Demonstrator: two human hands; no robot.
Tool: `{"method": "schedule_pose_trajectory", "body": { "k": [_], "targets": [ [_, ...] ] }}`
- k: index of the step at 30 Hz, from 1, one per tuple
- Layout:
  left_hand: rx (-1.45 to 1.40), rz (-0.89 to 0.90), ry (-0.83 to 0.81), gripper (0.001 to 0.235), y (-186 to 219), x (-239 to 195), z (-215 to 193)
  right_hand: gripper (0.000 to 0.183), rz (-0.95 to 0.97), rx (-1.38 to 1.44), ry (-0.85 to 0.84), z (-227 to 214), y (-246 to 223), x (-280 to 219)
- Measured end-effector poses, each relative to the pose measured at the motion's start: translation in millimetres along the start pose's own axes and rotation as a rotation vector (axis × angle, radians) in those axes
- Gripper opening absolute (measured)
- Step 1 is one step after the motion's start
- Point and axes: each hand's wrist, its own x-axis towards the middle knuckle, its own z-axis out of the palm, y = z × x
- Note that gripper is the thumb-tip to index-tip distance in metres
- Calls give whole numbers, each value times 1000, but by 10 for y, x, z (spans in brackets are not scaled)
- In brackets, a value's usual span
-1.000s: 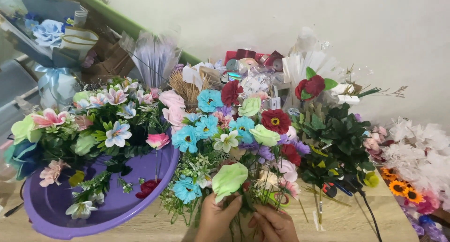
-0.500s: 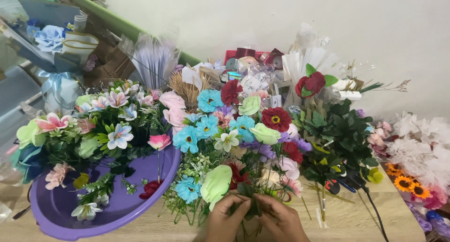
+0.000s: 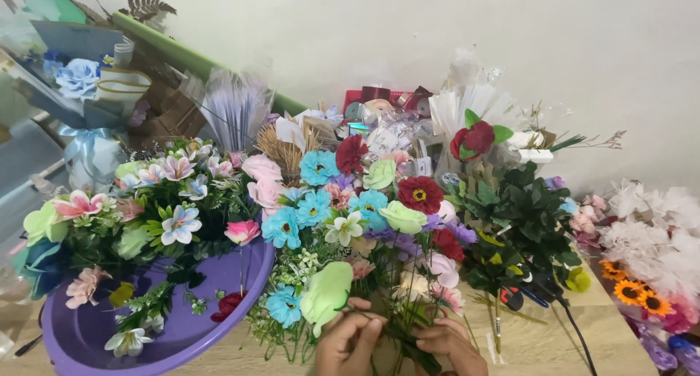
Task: Selecting and placing various artificial flowers and leaves to create a floral arrangement in a bowl and a bouquet.
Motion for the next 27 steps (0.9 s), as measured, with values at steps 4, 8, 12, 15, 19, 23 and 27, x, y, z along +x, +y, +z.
{"method": "schedule_pose_trajectory", "body": {
  "k": [4, 8, 12, 15, 19, 23, 27],
  "targets": [
    [-150, 291, 36, 20, 230, 285, -185, 75, 226, 104, -317, -310, 754, -143],
    [59, 569, 112, 12, 709, 831, -314, 78, -31, 162, -125, -401, 1510, -220],
    [139, 562, 234, 24, 1118, 1418, -212, 71, -107, 365, -277, -500, 2585, -355],
    [364, 623, 264, 36, 986, 1946, -122, 54, -171, 337, -230, -469, 3045, -476],
    [669, 748, 153, 41, 782, 2371, -40, 40, -140, 380, -284, -445, 3800, -673],
    [882, 578, -15, 59, 722, 2602, -34, 46, 26, 326, -200, -565, 2677, -584],
    [1107, 650, -9, 28, 751, 2615, -153, 42, 300, 324, -114, -575, 1335, -206]
  ]
}}
